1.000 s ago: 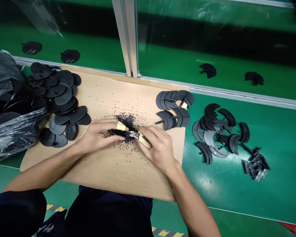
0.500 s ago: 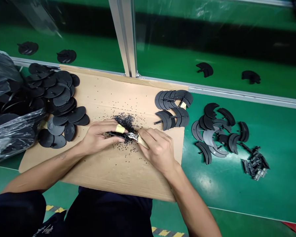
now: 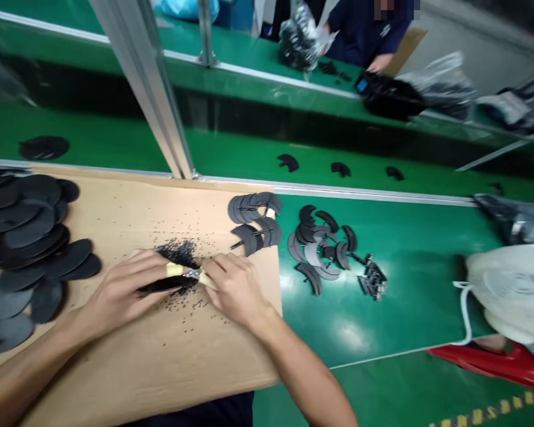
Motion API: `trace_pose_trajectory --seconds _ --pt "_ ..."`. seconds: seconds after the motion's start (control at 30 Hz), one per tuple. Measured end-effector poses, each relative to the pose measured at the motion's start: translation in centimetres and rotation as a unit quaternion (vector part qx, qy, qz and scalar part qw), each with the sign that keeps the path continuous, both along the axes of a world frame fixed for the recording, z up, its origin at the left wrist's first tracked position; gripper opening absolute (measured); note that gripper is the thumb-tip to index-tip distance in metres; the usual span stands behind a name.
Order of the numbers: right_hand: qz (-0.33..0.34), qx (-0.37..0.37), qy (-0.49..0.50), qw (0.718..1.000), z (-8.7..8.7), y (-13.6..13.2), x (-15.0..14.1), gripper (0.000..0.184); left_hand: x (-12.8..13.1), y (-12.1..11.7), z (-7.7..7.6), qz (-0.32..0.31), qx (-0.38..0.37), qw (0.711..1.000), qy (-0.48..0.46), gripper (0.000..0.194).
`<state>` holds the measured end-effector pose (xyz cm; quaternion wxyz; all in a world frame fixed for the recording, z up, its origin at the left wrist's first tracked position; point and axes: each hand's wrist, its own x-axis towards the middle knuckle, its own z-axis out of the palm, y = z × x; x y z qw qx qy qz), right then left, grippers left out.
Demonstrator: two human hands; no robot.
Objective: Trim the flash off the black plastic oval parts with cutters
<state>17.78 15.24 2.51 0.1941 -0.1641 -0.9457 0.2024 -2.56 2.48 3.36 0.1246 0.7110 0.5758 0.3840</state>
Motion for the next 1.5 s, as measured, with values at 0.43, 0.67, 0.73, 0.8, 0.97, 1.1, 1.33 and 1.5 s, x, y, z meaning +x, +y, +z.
trace_pose_trajectory --seconds 0.43,0.67,0.73,0.8,0.97,1.1,1.33,1.5 --pt "-0.069 -0.258 0.104 0.958 0.3 -2.1 -0.6 0.019 1.6 -0.7 -1.0 0.101 -0.017 0.978 -0.183 0.02" --pt "0.006 0.037 0.111 0.993 -0.1 -2.1 0.2 0.023 0.7 -0.2 -1.0 0.03 0.06 0.996 0.053 0.019" --pt "0.03 0.043 0.102 0.993 -0.1 -2.2 0.3 0.024 0.6 -0.2 -1.1 0.017 0.049 0.994 0.093 0.022" --pt "0.036 -0.001 0.122 0.992 0.1 -2.2 0.2 0.022 0.6 -0.2 -1.3 0.018 0.044 0.994 0.094 0.026" --pt "-0.061 -0.117 0.188 0.973 1.0 -1.2 -0.1 0.021 0.1 -0.2 -1.3 0.058 0.026 0.998 -0.016 0.033" --pt "-0.073 -0.114 0.127 0.983 0.9 0.3 -0.3 0.024 0.0 0.2 -0.6 0.075 -0.034 0.991 -0.102 0.03" --pt "-0.013 -0.006 0.07 0.997 -0.2 0.9 -0.8 0.021 0.1 0.8 -0.4 0.013 0.0 0.992 -0.127 0.037" --pt "-0.008 0.039 0.058 0.997 -0.1 1.1 -0.7 0.019 0.0 0.8 -0.6 0.013 0.01 0.992 -0.127 0.039"
